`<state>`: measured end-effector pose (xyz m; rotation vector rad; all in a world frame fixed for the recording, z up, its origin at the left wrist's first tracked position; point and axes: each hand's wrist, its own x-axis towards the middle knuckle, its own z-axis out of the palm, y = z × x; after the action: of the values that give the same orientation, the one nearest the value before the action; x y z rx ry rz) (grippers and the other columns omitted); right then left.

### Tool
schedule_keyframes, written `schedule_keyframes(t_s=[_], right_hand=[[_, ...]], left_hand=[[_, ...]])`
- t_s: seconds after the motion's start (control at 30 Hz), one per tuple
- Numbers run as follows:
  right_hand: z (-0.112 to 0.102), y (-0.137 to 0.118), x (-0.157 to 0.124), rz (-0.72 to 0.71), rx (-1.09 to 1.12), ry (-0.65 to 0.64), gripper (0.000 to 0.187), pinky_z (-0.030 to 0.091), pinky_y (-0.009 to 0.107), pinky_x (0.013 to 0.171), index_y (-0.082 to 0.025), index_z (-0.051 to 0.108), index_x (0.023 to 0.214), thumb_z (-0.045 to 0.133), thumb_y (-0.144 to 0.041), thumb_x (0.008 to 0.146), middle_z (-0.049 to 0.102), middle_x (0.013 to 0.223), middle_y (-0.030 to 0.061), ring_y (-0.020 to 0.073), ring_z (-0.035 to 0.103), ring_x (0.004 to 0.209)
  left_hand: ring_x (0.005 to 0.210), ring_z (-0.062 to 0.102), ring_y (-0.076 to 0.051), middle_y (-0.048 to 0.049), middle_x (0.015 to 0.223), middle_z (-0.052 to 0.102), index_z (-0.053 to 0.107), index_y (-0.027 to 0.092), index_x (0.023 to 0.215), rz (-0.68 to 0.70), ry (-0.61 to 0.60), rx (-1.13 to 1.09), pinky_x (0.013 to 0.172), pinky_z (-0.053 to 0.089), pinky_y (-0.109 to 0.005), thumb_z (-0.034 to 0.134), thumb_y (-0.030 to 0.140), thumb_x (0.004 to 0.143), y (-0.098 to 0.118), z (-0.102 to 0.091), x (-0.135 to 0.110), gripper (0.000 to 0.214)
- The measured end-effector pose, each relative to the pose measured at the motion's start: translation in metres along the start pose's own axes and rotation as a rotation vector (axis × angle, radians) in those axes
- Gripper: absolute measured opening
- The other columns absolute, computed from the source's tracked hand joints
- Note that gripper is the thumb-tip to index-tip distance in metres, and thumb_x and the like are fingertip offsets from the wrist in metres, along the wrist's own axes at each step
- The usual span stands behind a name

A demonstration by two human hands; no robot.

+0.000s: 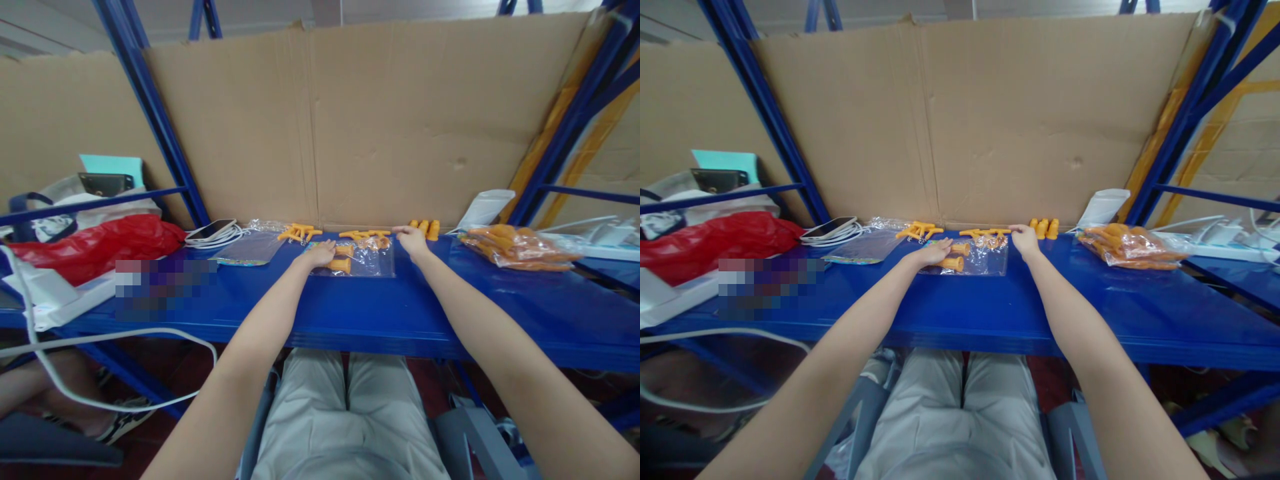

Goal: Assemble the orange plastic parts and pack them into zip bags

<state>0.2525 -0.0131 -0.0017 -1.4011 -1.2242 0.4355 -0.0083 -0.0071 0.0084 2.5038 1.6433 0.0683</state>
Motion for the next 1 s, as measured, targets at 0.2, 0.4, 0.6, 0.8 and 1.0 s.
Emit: schedule_keyframes(t_s=[0.2, 0.4, 0.6, 0.8, 1.0], right_hand=[[0.009, 0.01, -0.002, -0.17, -0.12, -0.33, 0.023, 0.049, 0.037, 0.099, -0.017, 0.076, 0.083, 0.064, -0.004, 0.068, 0.077, 0.098, 0.0058, 0.0216, 0.069, 0.1], [0.01, 0.011, 0.002, -0.499, -0.474, -0.475, 0.025, 0.05, 0.032, 0.091, -0.017, 0.075, 0.087, 0.057, -0.006, 0.073, 0.076, 0.093, 0.0069, 0.0215, 0.068, 0.094], [0.004, -0.003, -0.007, -0.481, -0.804, -0.434, 0.026, 0.047, 0.027, 0.084, -0.015, 0.071, 0.103, 0.058, -0.013, 0.081, 0.073, 0.094, 0.0103, 0.0219, 0.063, 0.095], [0.002, -0.015, -0.018, -0.378, -0.849, -0.42, 0.043, 0.045, 0.028, 0.093, -0.013, 0.059, 0.129, 0.05, -0.011, 0.086, 0.065, 0.125, 0.0144, 0.0218, 0.06, 0.113], [-0.006, -0.031, -0.03, -0.153, -1.108, -0.345, 0.044, 0.038, 0.047, 0.106, -0.015, 0.06, 0.13, 0.048, -0.013, 0.087, 0.054, 0.139, 0.0167, 0.0317, 0.045, 0.134]], left_hand=[[0.15, 0.016, -0.018, -0.0108, 0.162, 0.017, 0.023, 0.007, 0.154, -0.013, -0.039, 0.043, 0.12, 0.015, -0.029, 0.015, 0.026, 0.099, -0.009, -0.004, 0.0, 0.059], [0.15, 0.018, -0.016, -0.0108, 0.161, 0.02, 0.025, 0.009, 0.154, -0.017, -0.015, 0.034, 0.12, 0.014, -0.03, 0.015, 0.025, 0.099, -0.013, -0.003, 0.0, 0.059], [0.149, 0.019, -0.019, -0.0111, 0.16, 0.022, 0.029, 0.008, 0.153, -0.026, 0.008, -0.002, 0.121, 0.015, -0.033, 0.02, 0.026, 0.098, -0.011, -0.003, -0.001, 0.058], [0.15, 0.019, -0.019, -0.0101, 0.16, 0.025, 0.031, 0.009, 0.152, -0.03, 0.015, -0.006, 0.121, 0.015, -0.034, 0.02, 0.026, 0.098, -0.01, -0.003, -0.002, 0.058], [0.149, 0.022, -0.018, -0.0106, 0.16, 0.025, 0.031, 0.01, 0.152, -0.006, 0.019, 0.009, 0.121, 0.015, -0.033, 0.019, 0.026, 0.098, -0.013, -0.001, 0.001, 0.057]])
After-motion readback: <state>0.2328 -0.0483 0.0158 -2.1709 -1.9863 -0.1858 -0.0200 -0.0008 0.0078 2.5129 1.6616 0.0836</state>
